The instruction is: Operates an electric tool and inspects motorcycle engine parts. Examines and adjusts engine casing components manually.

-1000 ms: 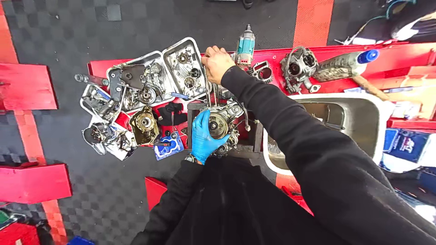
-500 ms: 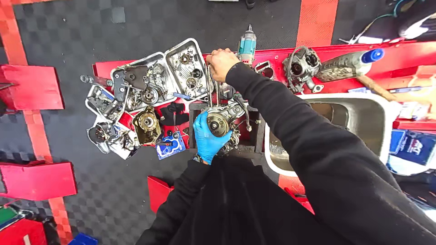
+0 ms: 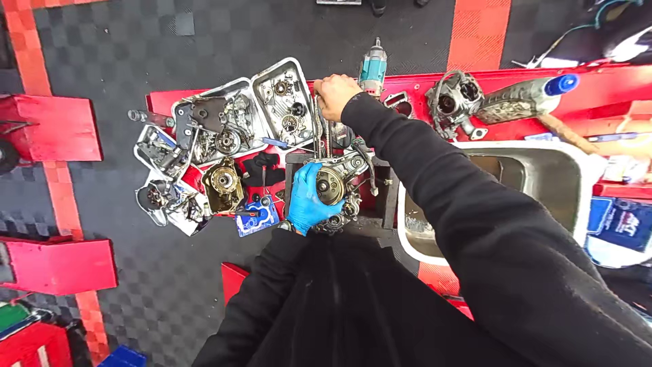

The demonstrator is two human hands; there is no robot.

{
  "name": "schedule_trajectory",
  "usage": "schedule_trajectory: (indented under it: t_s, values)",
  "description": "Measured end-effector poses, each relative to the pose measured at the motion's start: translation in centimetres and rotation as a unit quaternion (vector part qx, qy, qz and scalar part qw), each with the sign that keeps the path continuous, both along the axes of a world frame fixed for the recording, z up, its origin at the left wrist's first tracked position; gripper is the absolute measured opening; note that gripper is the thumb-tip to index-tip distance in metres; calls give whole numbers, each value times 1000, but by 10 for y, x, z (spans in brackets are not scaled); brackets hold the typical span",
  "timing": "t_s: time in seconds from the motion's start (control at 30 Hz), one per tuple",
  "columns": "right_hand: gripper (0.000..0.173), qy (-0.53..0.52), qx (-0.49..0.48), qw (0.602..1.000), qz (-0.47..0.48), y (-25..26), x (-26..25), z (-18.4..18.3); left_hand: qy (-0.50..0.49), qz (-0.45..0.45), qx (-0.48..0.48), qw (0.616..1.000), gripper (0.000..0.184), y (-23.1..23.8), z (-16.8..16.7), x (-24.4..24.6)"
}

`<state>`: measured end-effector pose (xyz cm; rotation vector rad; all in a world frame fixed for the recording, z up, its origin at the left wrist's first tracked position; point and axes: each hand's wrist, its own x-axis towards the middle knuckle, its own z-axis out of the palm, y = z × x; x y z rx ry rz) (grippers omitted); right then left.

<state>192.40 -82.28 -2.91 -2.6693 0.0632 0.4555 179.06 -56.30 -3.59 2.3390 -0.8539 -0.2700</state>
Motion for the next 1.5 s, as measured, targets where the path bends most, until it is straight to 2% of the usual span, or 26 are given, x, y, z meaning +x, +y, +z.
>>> schedule_trajectory:
  t_s: [0.23, 0.3, 0.37, 0.53, 0.73, 0.9, 1.1, 1.17, 1.23, 1.3, 1.37, 1.5]
  values:
    - [33, -11, 26, 999, -19, 0, -5, -1, 18, -133, 16, 991, 109, 5, 3, 24]
    - [33, -17, 34, 999, -22, -1, -6, -3, 7, -142, 22, 990, 109, 5, 2, 25]
    - [34, -24, 42, 998, -29, -4, -8, -6, -1, -105, 12, 994, 110, 4, 0, 19]
    - [30, -24, 46, 997, -49, -4, -8, -5, -38, 56, -14, 998, 111, -5, -5, -11]
    - [30, -27, 45, 997, -48, -4, -6, -5, -37, 165, -21, 985, 110, -18, -5, -30]
    - [31, -25, 42, 998, -35, -4, -7, -5, -25, 280, -20, 959, 114, -35, -1, -45]
    - [30, -23, 38, 999, -24, -6, -6, -5, 53, 379, -35, 923, 123, -52, 10, -52]
    - [30, -21, 36, 999, -22, -5, -6, -5, 97, 363, -54, 925, 126, -47, 16, -51]
    - [30, -21, 34, 999, -18, -7, -4, -3, 124, 285, -53, 949, 130, -35, 24, -47]
    - [30, -20, 39, 999, -16, -8, -5, -3, 99, 179, -18, 979, 134, -19, 23, -38]
    - [29, -16, 43, 999, -15, -10, -6, -4, 73, 106, 27, 991, 132, -10, 16, -29]
    - [28, -39, 56, 998, -7, -9, -4, -6, 46, 84, 17, 995, 120, -7, 7, -21]
